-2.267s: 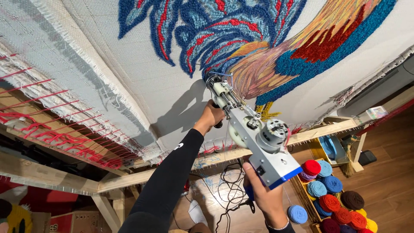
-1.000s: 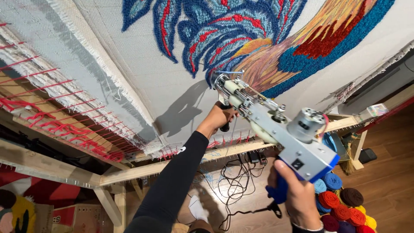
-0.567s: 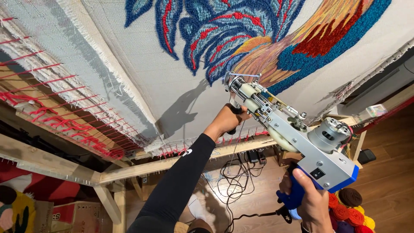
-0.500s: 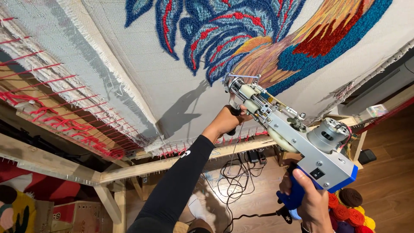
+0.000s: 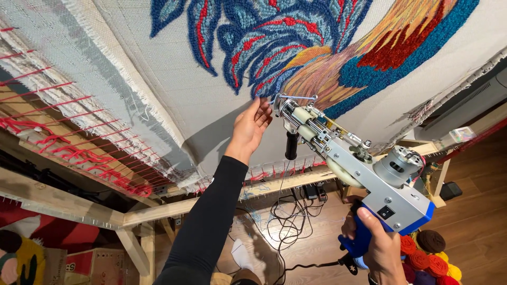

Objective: Use a motorized tufting gun to weave colored yarn into a canvas design on a large wooden frame.

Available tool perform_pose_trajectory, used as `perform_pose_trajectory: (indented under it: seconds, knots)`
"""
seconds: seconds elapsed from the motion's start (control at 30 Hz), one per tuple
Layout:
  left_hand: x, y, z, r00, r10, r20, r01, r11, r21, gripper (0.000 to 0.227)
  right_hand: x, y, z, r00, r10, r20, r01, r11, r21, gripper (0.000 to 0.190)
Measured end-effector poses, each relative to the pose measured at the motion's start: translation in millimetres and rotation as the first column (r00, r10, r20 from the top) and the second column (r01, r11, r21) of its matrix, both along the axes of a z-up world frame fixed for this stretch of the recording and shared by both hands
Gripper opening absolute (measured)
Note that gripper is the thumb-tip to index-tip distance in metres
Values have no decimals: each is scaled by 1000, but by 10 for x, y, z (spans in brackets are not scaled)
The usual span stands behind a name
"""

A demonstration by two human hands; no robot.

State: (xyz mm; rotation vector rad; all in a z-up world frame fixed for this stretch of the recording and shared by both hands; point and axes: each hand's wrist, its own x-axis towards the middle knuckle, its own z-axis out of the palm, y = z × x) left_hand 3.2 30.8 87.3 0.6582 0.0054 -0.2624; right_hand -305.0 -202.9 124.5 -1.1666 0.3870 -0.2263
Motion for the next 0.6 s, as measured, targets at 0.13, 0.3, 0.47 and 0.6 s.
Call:
perform_pose_trajectory:
  seconds: [0.13,0.3,0.47,0.6]
  knots:
    - [37,14,-153,998,30,63,-33,998,47,29,12,30,34,1000,27,14,-27,1000,1,42]
    - [102,105,-556,976,-22,218,-94,857,506,32,40,66,28,999,46,15,-46,999,5,43]
    - [-122,235,-360,867,-335,370,-88,626,775,42,65,130,58,997,75,17,-75,997,-12,44]
    - [-254,91,-354,812,-479,334,77,654,753,57,103,184,86,997,78,7,-78,997,-27,46]
